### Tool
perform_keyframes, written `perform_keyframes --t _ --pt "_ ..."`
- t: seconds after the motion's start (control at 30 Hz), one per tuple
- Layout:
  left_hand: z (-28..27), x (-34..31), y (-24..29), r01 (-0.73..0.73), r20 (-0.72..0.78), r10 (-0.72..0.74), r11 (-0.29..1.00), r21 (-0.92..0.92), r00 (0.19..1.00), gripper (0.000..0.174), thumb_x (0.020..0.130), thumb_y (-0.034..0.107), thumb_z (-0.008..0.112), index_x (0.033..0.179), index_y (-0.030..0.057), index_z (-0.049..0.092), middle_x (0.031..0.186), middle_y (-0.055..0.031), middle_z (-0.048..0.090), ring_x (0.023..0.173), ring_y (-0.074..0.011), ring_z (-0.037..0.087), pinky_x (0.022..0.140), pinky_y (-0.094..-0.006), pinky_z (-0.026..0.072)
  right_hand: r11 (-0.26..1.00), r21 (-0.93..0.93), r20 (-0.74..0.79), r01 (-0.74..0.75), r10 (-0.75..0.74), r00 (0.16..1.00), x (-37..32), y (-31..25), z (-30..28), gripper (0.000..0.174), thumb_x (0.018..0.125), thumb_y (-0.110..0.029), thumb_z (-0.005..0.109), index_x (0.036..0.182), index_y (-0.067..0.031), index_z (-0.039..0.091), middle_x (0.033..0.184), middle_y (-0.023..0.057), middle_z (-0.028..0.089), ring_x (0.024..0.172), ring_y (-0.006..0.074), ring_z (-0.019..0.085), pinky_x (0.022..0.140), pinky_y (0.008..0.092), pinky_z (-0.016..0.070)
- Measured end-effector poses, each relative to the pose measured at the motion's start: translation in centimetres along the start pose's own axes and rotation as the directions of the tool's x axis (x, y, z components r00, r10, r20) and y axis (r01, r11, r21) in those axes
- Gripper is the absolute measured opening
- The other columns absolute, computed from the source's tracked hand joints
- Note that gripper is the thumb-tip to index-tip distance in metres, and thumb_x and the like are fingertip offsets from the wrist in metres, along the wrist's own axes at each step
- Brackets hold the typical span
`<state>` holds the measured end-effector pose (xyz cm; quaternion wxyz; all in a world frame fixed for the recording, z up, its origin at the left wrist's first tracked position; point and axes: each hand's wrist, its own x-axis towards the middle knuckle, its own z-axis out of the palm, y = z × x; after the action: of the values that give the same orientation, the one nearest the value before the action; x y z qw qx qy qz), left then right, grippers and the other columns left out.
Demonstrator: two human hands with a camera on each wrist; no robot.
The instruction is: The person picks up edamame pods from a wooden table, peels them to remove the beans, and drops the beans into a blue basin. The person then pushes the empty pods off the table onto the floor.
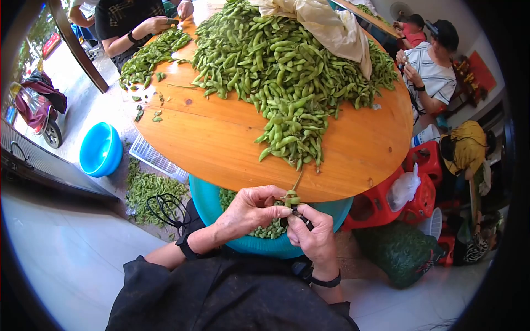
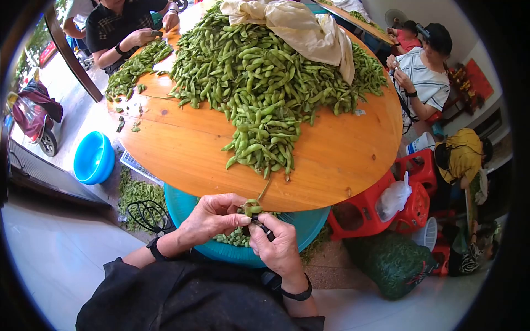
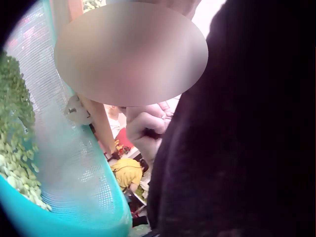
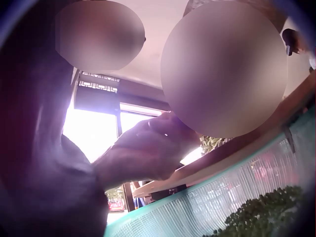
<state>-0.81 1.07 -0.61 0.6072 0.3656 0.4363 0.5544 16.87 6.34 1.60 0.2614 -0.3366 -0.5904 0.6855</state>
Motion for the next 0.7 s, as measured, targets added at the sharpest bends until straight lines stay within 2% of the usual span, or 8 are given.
perform_keyframes --t 0.1,0.13,0.2,0.3,0.37,0.43,0.63,0.7 --pt "-0.3 -0.1 -0.1 0.098 -0.006 -0.099 0.986 -0.133 0.995 0.024 0.09 0.016 0.073 0.111 0.0051 0.069 0.063 0.006 0.054 0.054 -0.002 0.045 0.048 -0.0199 0.0337 0.996 -0.087 0.018 -0.018 0.02 1.0 -0.2 -0.4 -0.1 0.009 0.095 -0.003 0.059 0.099 0.0045 0.063 0.058 -0.0018 0.048 0.049 0.0045 0.042 0.044 0.0216 0.0319" --pt "-0.4 -0.1 -0.3 0.133 0.064 -0.12 0.952 -0.274 0.991 0.019 0.09 0.014 0.072 0.107 0.0056 0.069 0.068 0.0053 0.056 0.056 -0.0028 0.044 0.049 -0.0203 0.0332 0.996 -0.087 0.02 -0.02 0.022 1.0 -0.3 -0.6 -0.1 0.009 0.095 -0.003 0.059 0.099 0.0045 0.063 0.058 -0.0018 0.048 0.049 0.0045 0.042 0.044 0.0216 0.0319" --pt "-0.6 0.0 -0.8 0.22 0.209 -0.126 0.822 -0.525 0.97 0.009 0.09 0.011 0.071 0.098 0.0065 0.07 0.078 0.0038 0.061 0.06 -0.0043 0.044 0.051 -0.0211 0.032 0.978 0.143 0.145 -0.154 0.133 0.98 -0.3 -1.2 -0.6 0.008 0.095 -0.002 0.059 0.095 0.0047 0.061 0.059 -0.0012 0.049 0.05 0.0047 0.042 0.044 0.0219 0.031" --pt "-0.9 0.0 -1.3 0.253 0.262 -0.114 0.767 -0.59 0.958 0.013 0.089 0.008 0.071 0.101 0.0058 0.067 0.085 0.0027 0.061 0.063 -0.0059 0.047 0.053 -0.0222 0.0348 0.92 0.27 0.226 -0.282 0.224 0.948 0.2 -1.5 -1.1 0.008 0.095 -0.002 0.057 0.093 0.005 0.06 0.06 -0.0004 0.05 0.05 0.0047 0.043 0.044 0.022 0.0301" --pt "-0.6 -0.1 -0.9 0.266 0.287 -0.102 0.738 -0.62 0.952 0.016 0.088 0.007 0.071 0.103 0.0054 0.066 0.089 0.0022 0.062 0.064 -0.0067 0.049 0.054 -0.0227 0.0361 0.943 0.232 0.195 -0.238 0.195 0.961 0.2 -1.1 -1.1 0.009 0.096 -0.003 0.057 0.094 0.005 0.06 0.061 -0.0008 0.05 0.051 0.0047 0.043 0.044 0.0217 0.0306" --pt "0.5 -0.5 0.3 0.091 0.063 -0.076 0.948 -0.304 0.995 0.012 0.09 0.011 0.071 0.095 0.0069 0.061 0.076 0.0025 0.058 0.059 -0.0052 0.048 0.05 -0.0207 0.0352 0.961 0.195 0.162 -0.194 0.164 0.973 0.1 -1.2 -0.9 0.01 0.097 -0.003 0.056 0.095 0.0051 0.061 0.062 -0.0012 0.05 0.051 0.0046 0.043 0.044 0.0215 0.0311" --pt "-0.2 -1.0 -1.0 0.082 0.122 -0.072 0.994 -0.077 0.99 0.02 0.094 0.018 0.068 0.088 0.0047 0.054 0.063 0.0017 0.056 0.055 -0.0056 0.051 0.049 -0.0232 0.0397 0.979 -0.203 0.046 -0.003 0.013 0.999 -0.3 -0.8 -0.5 0.009 0.091 -0.005 0.062 0.091 0.0039 0.061 0.063 0.0027 0.054 0.051 0.0074 0.051 0.047 0.0251 0.04" --pt "-0.4 -1.0 -1.1 0.062 0.137 -0.06 0.998 -0.01 0.989 0.021 0.096 0.018 0.066 0.088 0.0034 0.054 0.063 0.0003 0.057 0.056 -0.0059 0.053 0.049 -0.0241 0.0412 0.913 -0.39 0.05 0.118 -0.107 0.993 -0.4 -0.8 -0.4 0.008 0.085 -0.001 0.065 0.09 0.0038 0.061 0.07 0.01 0.059 0.055 0.0168 0.059 0.051 0.0297 0.0456"
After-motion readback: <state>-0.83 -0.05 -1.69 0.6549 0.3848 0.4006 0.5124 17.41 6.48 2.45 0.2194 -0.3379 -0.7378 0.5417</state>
